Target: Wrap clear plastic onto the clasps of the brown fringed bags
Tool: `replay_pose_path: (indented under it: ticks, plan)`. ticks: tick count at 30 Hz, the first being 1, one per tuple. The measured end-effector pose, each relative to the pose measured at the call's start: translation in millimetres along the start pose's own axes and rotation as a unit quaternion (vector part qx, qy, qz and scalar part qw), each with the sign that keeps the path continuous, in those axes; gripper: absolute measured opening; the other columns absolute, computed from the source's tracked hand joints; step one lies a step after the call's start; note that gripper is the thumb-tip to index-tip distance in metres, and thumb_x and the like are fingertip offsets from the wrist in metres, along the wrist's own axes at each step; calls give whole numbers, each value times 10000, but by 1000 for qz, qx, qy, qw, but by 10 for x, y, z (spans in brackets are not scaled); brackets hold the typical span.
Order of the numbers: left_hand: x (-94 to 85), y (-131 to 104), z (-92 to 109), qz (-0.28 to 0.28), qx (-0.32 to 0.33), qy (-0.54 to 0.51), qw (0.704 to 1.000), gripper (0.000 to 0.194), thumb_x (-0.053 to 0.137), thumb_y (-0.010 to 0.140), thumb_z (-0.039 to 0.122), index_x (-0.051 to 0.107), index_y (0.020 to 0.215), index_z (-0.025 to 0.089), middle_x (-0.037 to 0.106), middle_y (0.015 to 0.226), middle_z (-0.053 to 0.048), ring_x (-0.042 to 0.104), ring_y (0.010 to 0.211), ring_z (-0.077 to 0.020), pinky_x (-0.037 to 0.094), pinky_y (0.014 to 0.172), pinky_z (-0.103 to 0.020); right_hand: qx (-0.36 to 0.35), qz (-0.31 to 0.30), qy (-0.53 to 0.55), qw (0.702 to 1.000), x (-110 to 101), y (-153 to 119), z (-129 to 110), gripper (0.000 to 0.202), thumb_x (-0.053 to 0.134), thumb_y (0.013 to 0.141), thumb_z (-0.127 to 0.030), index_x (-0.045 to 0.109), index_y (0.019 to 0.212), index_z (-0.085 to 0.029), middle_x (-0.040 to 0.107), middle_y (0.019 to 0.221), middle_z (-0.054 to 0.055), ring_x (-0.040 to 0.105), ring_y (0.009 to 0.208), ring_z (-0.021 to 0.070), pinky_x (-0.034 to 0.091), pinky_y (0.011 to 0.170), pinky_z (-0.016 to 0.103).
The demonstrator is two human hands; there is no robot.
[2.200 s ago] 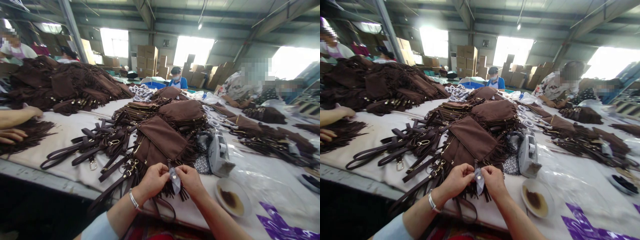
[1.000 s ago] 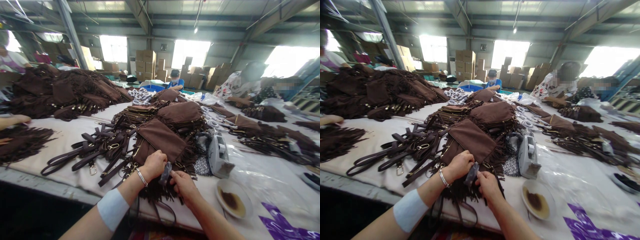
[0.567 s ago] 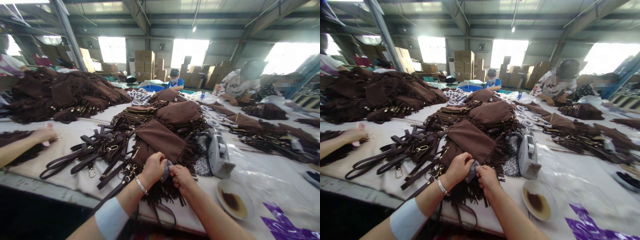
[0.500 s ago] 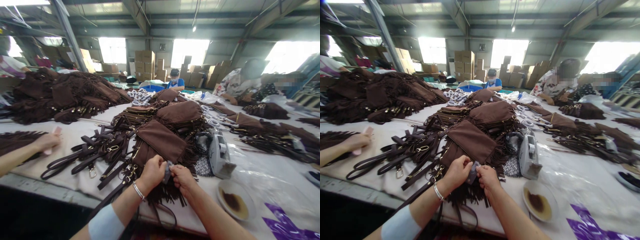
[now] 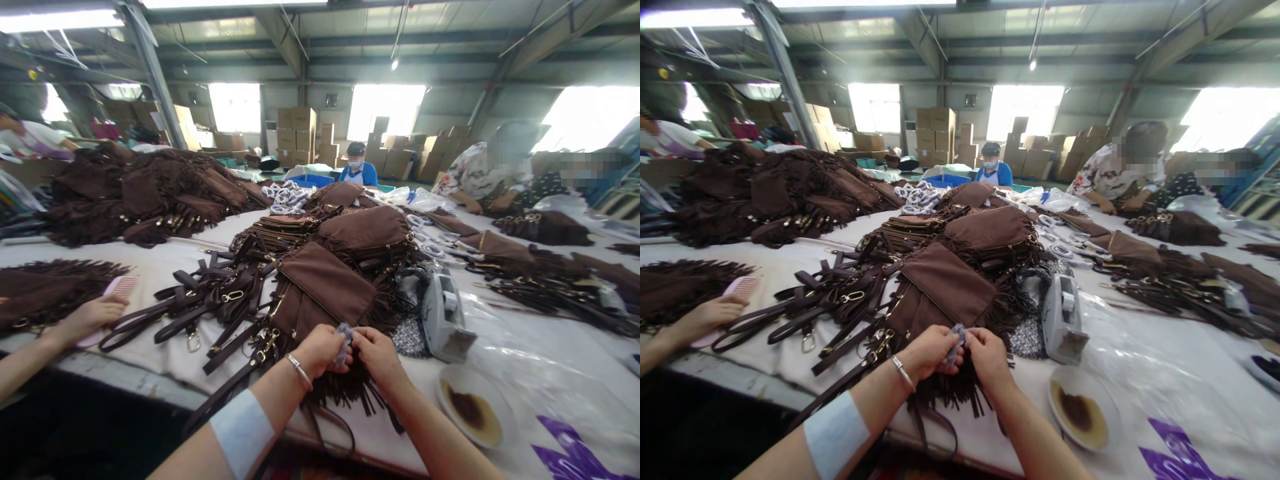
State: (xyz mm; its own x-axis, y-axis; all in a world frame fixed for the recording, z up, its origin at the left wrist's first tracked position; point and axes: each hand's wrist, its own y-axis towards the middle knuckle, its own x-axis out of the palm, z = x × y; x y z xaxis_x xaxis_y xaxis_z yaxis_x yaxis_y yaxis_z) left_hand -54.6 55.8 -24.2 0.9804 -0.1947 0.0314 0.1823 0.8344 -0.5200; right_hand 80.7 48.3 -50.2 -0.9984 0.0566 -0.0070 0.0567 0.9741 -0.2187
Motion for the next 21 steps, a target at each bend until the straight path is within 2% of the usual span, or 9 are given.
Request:
replay_pose_path:
  ticks: [1,2,4,7,9,12,16,18,21]
  plan:
    - [3,-1,-11,3,5,1,1000,259,601,804,392,536,732,152,529,579,17,476,441,-77,406,446,-211,-77,10,-72,994,-56,-1,-26,219,644,729,-301,655,904,-170,607,681,7,543,574,140,461,549,266]
    - [5,-6,-26,7,11,4,1000,249,576,819,380,512,717,162,480,553,42,417,412,-61,358,422,-194,-164,13,-155,974,-106,-4,-56,258,615,755,-252,665,997,-175,645,806,40,591,708,173,498,677,302]
    - [5,-21,-61,17,28,21,999,249,523,845,376,479,701,179,400,526,73,332,388,-53,279,400,-186,-317,-11,-310,896,-169,-16,-127,363,536,805,-162,638,1152,-197,645,1015,83,598,927,212,479,859,345]
    - [-6,-53,-106,49,71,67,994,243,495,859,377,496,709,185,419,537,59,377,430,-83,309,442,-217,-414,-65,-441,793,-166,-21,-228,333,473,872,-126,657,1133,-221,630,1061,97,576,988,217,456,881,330]
    - [-28,-83,-132,84,113,106,984,227,516,854,357,534,718,176,524,617,6,490,559,-125,382,544,-249,-432,-83,-488,754,-131,-1,-267,245,471,909,-160,700,974,-217,641,952,83,575,914,204,449,841,313]
    - [-79,-139,-184,125,180,164,962,216,525,864,356,586,772,171,638,825,-67,570,800,-185,408,714,-279,-416,-97,-498,754,-78,58,-280,219,492,912,-168,686,814,-202,630,830,51,569,839,179,438,796,279]
    - [-133,-202,-263,157,241,329,900,311,379,941,387,594,849,181,673,849,-92,618,793,-208,406,709,-298,-370,-128,-498,774,-13,125,-317,187,522,888,-162,667,776,-194,626,805,28,581,794,155,437,755,245]
    - [-140,-219,-283,171,241,381,876,338,322,961,361,589,849,187,683,835,-97,641,785,-213,406,694,-299,-353,-139,-512,771,21,142,-378,151,544,875,-183,668,790,-191,635,821,32,591,797,157,437,764,248]
    - [-139,-232,-290,183,233,406,865,335,309,967,347,593,882,191,697,856,-102,662,805,-219,408,680,-295,-355,-161,-536,749,63,160,-498,152,567,843,-166,677,943,-198,646,894,43,601,847,167,429,770,249]
